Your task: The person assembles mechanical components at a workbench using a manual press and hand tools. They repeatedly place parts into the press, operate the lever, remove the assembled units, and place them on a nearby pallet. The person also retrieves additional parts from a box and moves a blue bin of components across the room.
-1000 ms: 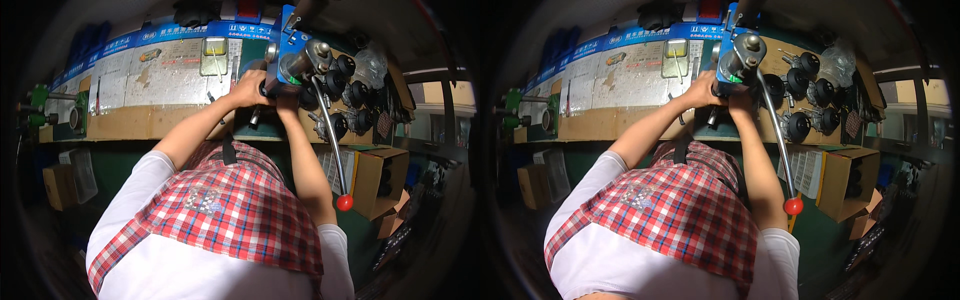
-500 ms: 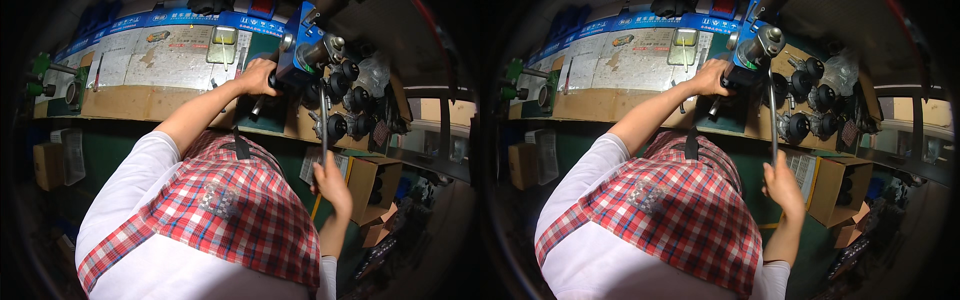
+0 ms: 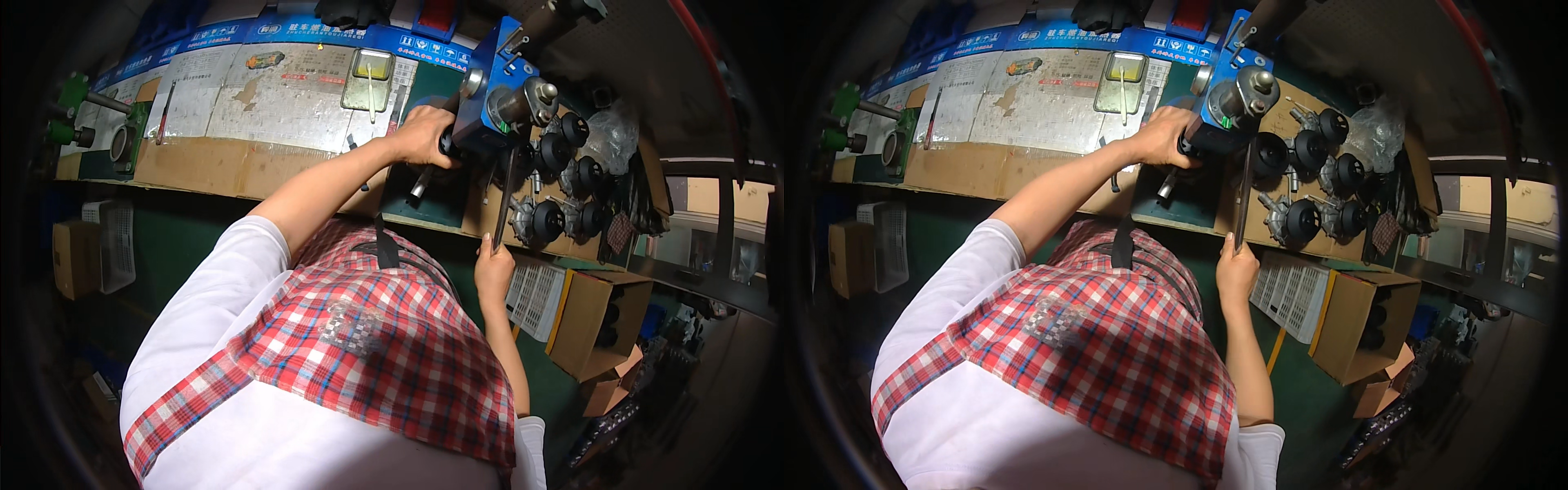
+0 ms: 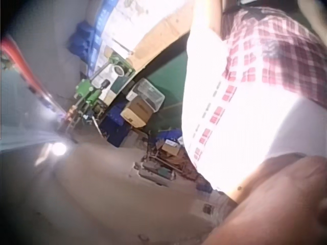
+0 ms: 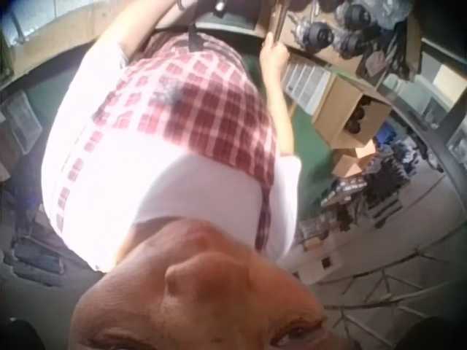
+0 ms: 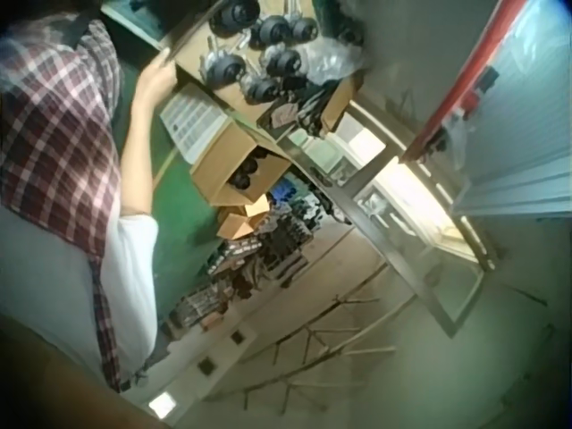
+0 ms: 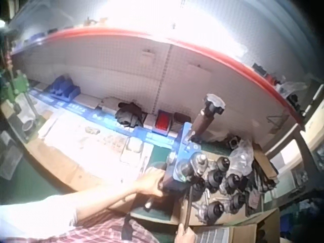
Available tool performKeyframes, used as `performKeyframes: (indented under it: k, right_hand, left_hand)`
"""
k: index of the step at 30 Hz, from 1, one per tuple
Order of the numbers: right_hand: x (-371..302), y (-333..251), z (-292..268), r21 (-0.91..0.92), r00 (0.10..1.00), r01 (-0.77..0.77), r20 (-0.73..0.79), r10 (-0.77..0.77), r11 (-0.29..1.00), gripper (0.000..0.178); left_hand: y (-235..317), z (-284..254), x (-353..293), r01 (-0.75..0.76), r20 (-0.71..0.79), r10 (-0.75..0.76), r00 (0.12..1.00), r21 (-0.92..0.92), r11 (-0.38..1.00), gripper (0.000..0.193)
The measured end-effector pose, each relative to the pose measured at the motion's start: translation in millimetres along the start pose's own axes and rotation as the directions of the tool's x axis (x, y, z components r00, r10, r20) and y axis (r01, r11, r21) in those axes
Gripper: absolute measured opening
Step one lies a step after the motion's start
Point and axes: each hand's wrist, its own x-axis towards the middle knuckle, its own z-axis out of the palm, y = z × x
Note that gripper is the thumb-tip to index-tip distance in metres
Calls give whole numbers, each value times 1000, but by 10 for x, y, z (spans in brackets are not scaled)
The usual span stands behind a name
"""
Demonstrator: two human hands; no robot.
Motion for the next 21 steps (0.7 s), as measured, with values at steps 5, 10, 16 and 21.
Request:
performKeyframes:
  k: [5, 10, 16, 21]
  right_hand:
    - [150, 160, 273, 8, 992, 105, -69, -104, 994, 31]
    - [532, 484, 852, 3, 944, 214, -259, -205, 977, 24]
    - [798, 622, 1135, -20, 903, 265, -344, -256, 964, 15]
    - [594, 486, 798, 75, 985, 132, -125, -122, 988, 28]
  left_hand:
    - [-21, -9, -81, 17, -4, -17, 1000, -28, 999, 64]
    - [-217, 130, -351, 213, 99, -197, 975, -179, 961, 106]
    - [-99, 357, -316, 581, 140, -697, 703, -677, 451, 63]
    - [63, 338, -105, 653, 275, -726, 630, -693, 304, 53]
